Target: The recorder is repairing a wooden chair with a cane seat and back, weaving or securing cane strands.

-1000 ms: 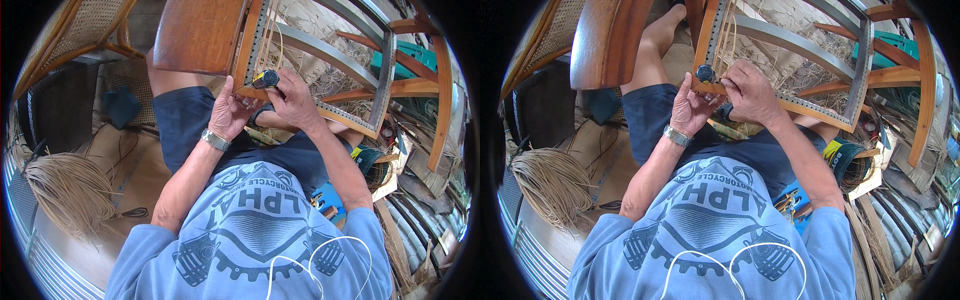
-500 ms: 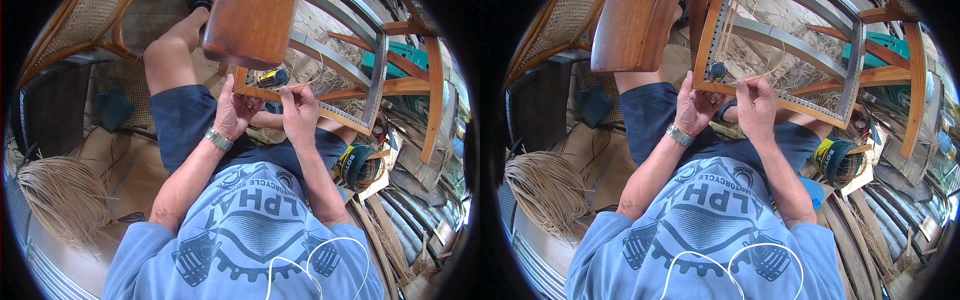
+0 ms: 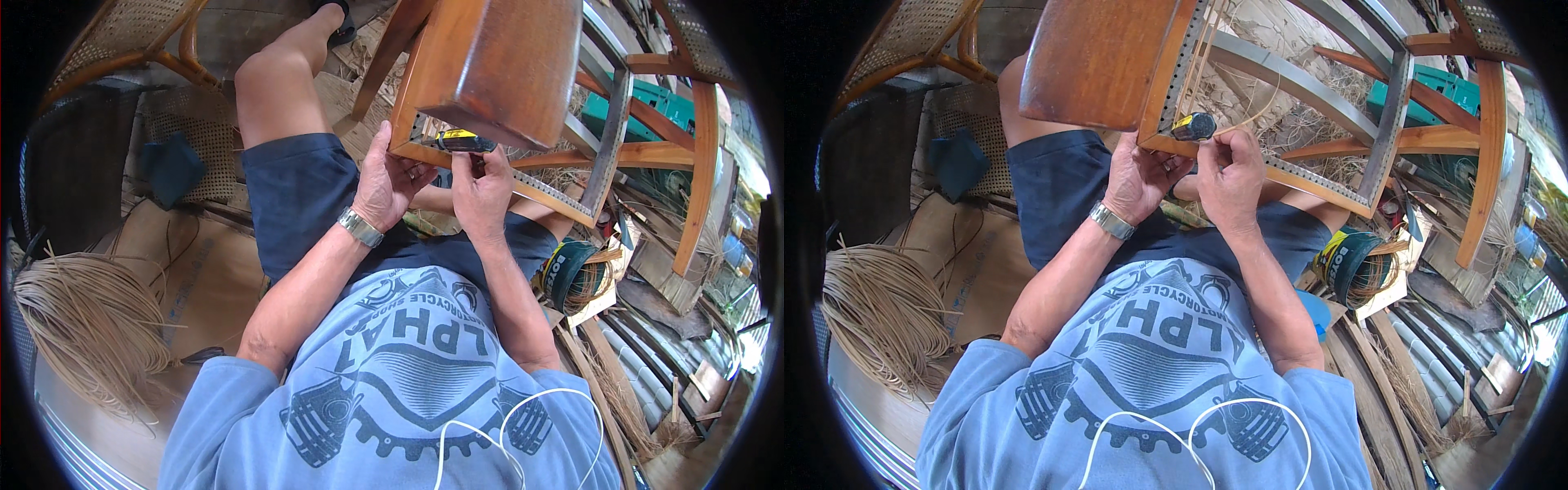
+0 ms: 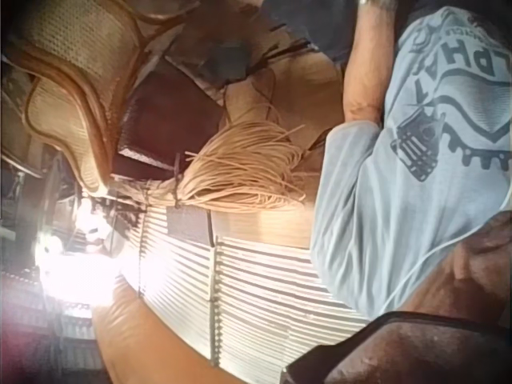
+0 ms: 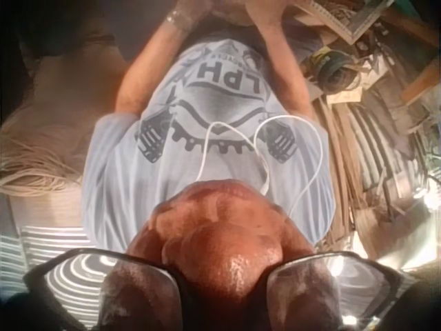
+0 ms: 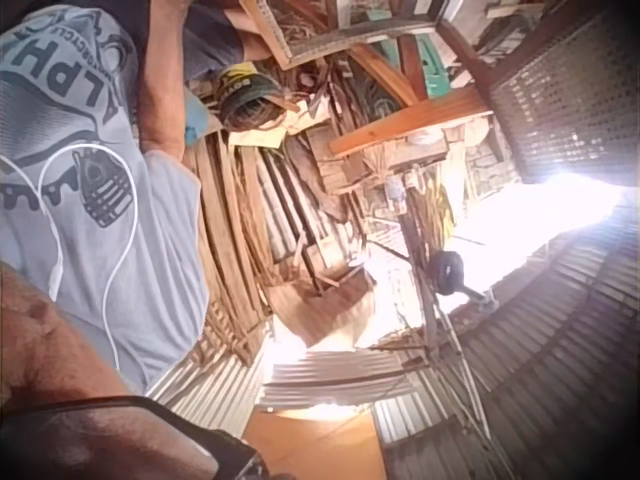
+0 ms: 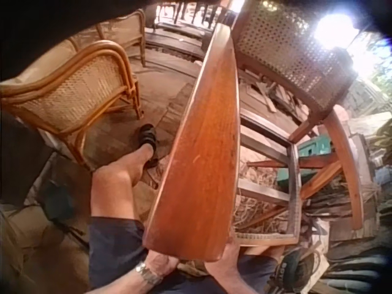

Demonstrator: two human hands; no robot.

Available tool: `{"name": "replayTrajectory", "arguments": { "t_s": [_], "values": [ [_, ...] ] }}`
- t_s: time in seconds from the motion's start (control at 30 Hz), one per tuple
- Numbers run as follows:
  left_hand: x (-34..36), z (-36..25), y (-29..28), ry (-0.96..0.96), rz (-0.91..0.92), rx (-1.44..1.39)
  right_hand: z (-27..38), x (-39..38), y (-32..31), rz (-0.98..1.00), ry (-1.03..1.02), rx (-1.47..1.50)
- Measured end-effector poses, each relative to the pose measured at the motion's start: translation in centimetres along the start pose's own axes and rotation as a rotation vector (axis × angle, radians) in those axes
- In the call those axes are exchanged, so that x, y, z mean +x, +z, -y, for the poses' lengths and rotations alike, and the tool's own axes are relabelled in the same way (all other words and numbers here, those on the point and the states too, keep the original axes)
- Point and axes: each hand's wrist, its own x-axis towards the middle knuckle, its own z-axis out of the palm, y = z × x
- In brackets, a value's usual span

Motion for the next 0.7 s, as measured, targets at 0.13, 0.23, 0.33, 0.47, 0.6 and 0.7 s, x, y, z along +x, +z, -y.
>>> {"name": "replayTrajectory", "arguments": {
  "t_s": [0.13, 0.23, 0.33, 0.47, 0.6, 0.7],
  "values": [
    [-0.1, 0.0, 0.0, 0.011, 0.021, 0.017, 0.4, -0.1, -0.4, 0.031, 0.079, -0.004],
    [-0.1, -0.1, 0.0, 0.014, 0.014, 0.015, 0.5, -0.1, -0.3, 0.025, 0.065, -0.008],
    [-0.2, -0.1, 0.0, 0.02, -0.003, 0.013, 0.4, -0.3, 0.0, 0.041, 0.046, -0.026],
    [-0.2, -0.1, 0.1, 0.013, 0.018, -0.01, 0.0, -0.5, 0.3, 0.071, -0.054, -0.164],
    [-0.1, -0.1, 0.0, 0.017, 0.01, -0.008, -0.3, -0.4, 0.4, 0.071, -0.128, -0.209],
    [-0.1, -0.1, 0.0, 0.02, 0.016, -0.013, -0.6, -0.3, 0.5, 0.062, -0.24, -0.223]
  ]
}}
